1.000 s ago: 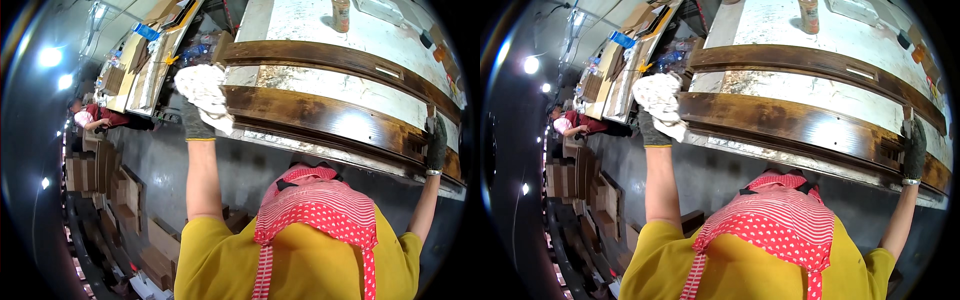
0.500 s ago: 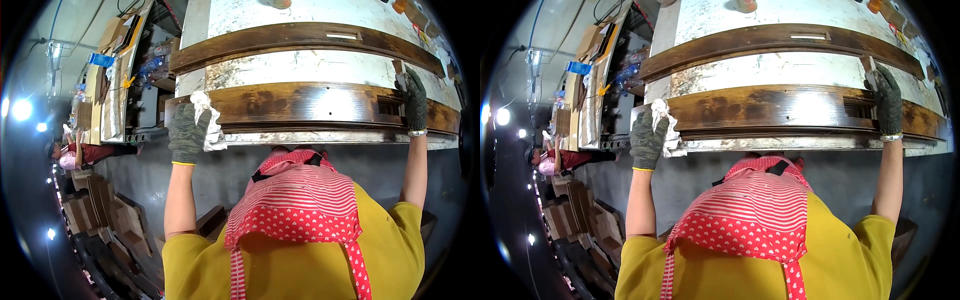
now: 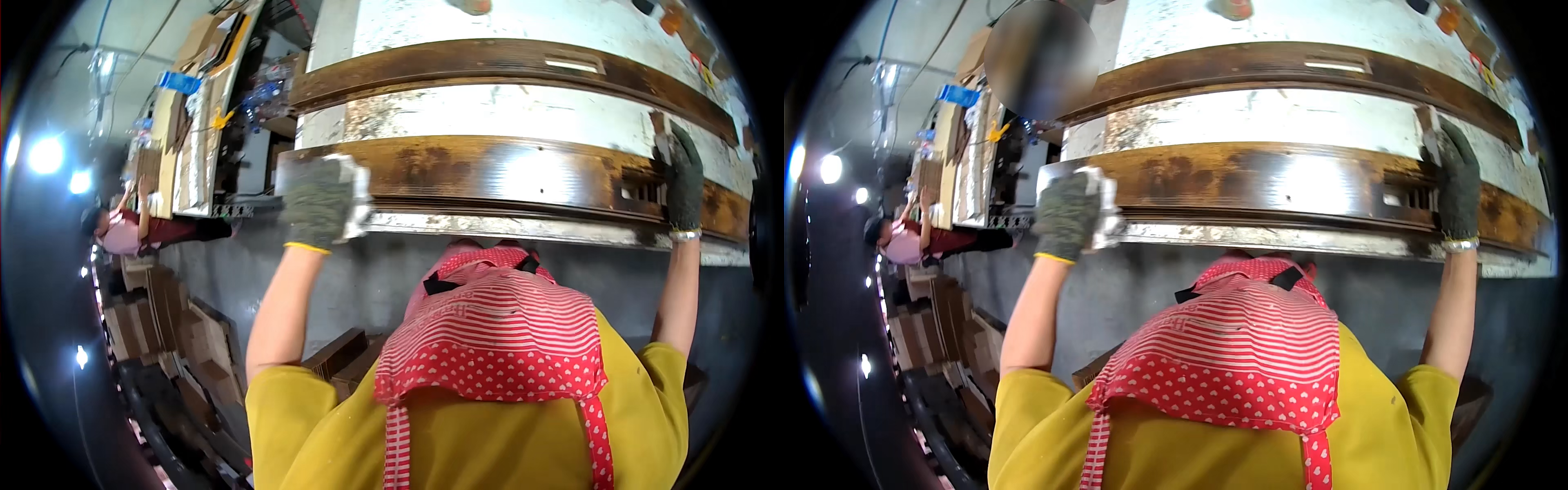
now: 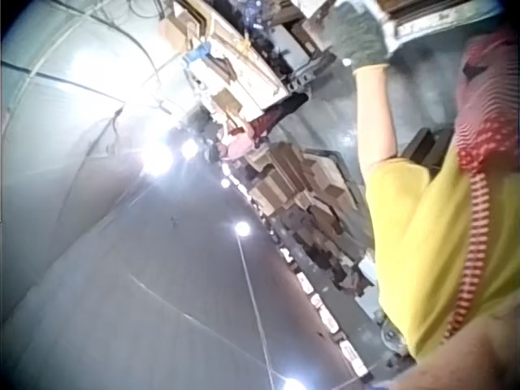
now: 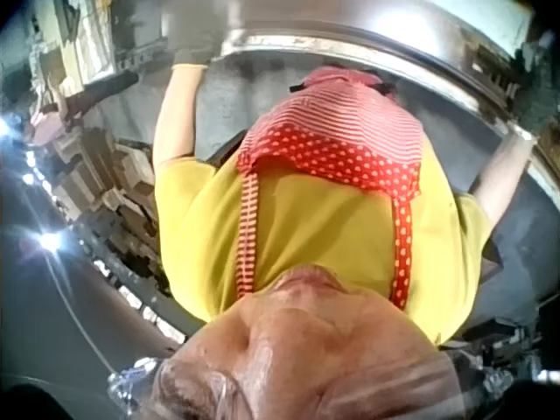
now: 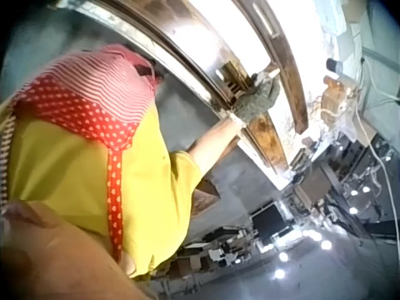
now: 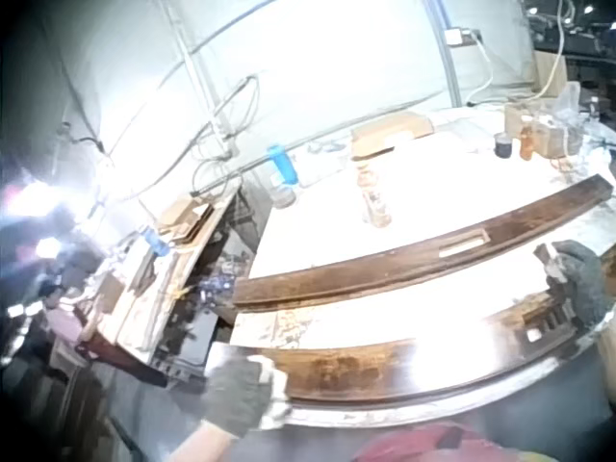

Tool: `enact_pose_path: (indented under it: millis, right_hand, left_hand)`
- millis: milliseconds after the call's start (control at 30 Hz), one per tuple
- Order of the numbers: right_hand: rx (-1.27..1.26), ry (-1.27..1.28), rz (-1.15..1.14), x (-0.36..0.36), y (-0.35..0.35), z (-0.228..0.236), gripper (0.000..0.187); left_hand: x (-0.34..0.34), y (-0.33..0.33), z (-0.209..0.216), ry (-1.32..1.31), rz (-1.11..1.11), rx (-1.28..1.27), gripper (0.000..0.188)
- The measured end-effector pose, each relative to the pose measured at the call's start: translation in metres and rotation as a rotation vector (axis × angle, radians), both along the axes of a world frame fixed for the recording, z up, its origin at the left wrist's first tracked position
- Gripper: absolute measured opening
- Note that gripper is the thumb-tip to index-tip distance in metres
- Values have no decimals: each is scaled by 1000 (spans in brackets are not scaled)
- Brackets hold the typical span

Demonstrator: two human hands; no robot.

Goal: The person wipes and polishes long wooden planks on a worktable using a cloth, then cuts a small piece of cardboard with shears and continues wiping the wood.

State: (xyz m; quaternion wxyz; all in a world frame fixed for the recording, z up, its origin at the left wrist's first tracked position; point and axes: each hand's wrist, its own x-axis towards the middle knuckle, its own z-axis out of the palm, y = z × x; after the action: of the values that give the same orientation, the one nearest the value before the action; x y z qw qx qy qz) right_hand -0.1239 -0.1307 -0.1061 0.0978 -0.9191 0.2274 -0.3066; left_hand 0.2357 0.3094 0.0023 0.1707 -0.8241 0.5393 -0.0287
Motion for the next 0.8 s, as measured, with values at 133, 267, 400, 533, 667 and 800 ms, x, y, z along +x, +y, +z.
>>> enact_pose_path:
  millis: [133,267,400,533,667,800]
  right_hand:
    - [643,-267,-1,-11,-13,-16,35]
    - [625,-250,-63,-13,-9,-13,39]
    - [513,-239,-1,-16,-16,-17,36]
    - [649,-300,44,-8,-5,-15,36]
    - [787,-371,49,7,0,-11,38]
    - [823,-327,-41,0,-2,-3,40]
  left_hand:
    - [-45,-31,-27,3,-84,-416,23]
    - [23,34,-52,-114,-1,-348,42]
    - [56,74,-12,-162,371,6,38]
    - [99,118,-18,-180,589,21,28]
    - [113,143,-21,-208,748,-99,30]
    - [68,92,-42,-283,192,-320,21]
